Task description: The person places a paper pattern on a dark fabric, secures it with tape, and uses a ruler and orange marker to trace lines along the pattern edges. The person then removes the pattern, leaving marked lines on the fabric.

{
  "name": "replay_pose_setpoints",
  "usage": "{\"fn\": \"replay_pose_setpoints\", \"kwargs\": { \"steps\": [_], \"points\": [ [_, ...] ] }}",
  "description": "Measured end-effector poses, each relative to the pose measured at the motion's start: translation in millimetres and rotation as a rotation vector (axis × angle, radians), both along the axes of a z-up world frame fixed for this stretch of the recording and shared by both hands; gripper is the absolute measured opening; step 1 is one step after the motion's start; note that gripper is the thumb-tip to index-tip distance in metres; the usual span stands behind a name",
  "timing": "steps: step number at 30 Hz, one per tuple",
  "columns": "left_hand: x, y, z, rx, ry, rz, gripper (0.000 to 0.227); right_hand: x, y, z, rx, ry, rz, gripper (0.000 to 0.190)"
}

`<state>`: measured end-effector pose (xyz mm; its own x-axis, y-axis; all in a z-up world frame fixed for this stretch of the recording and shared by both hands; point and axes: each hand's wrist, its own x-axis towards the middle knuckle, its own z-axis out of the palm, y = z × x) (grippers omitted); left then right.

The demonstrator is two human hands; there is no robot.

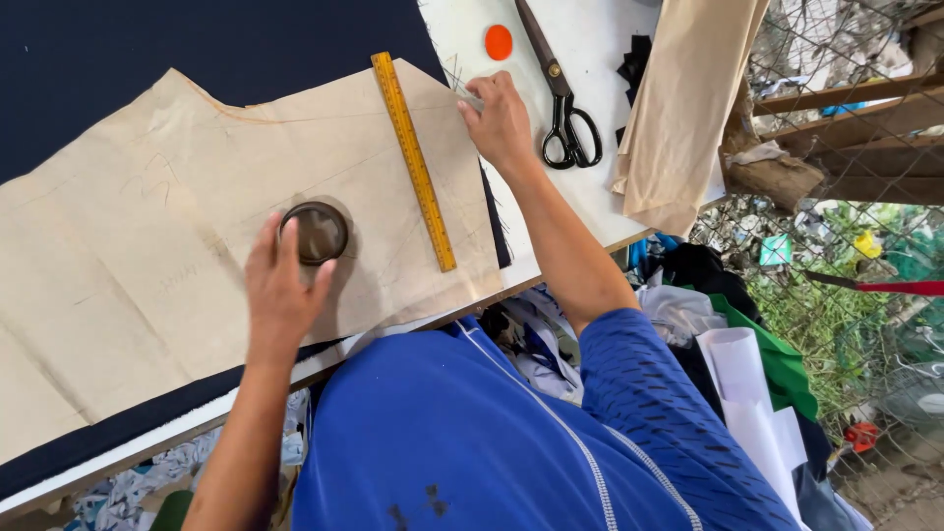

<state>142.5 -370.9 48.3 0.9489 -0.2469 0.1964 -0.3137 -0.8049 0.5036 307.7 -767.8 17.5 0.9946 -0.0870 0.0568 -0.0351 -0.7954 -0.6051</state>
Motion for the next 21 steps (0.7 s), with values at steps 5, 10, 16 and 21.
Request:
{"fn": "replay_pose_setpoints", "kwargs": {
  "steps": [5, 10, 16, 21],
  "points": [
    [19.8, -30.7, -19.7, 0.175, 0.101, 0.004, 0.092, 4.3, 6.0, -1.5, -0.006, 0.058, -0.075, 0.012],
    [23.0, -30.6, -8.0, 0.138, -0.049, -0.020, 0.080, 4.8, 3.5, -13.6, -0.038, -0.017, -0.025, 0.013],
    [15.5, -24.2, -8.8, 0.152, -0.014, -0.019, 0.083, 1.5, 2.5, -9.7, 0.027, -0.038, -0.034, 0.013],
    [9.1, -19.9, -6.4, 0.152, -0.009, -0.004, 0.084, -0.2, 4.5, -5.4, 0.052, 0.016, -0.060, 0.012]
  ]
}}
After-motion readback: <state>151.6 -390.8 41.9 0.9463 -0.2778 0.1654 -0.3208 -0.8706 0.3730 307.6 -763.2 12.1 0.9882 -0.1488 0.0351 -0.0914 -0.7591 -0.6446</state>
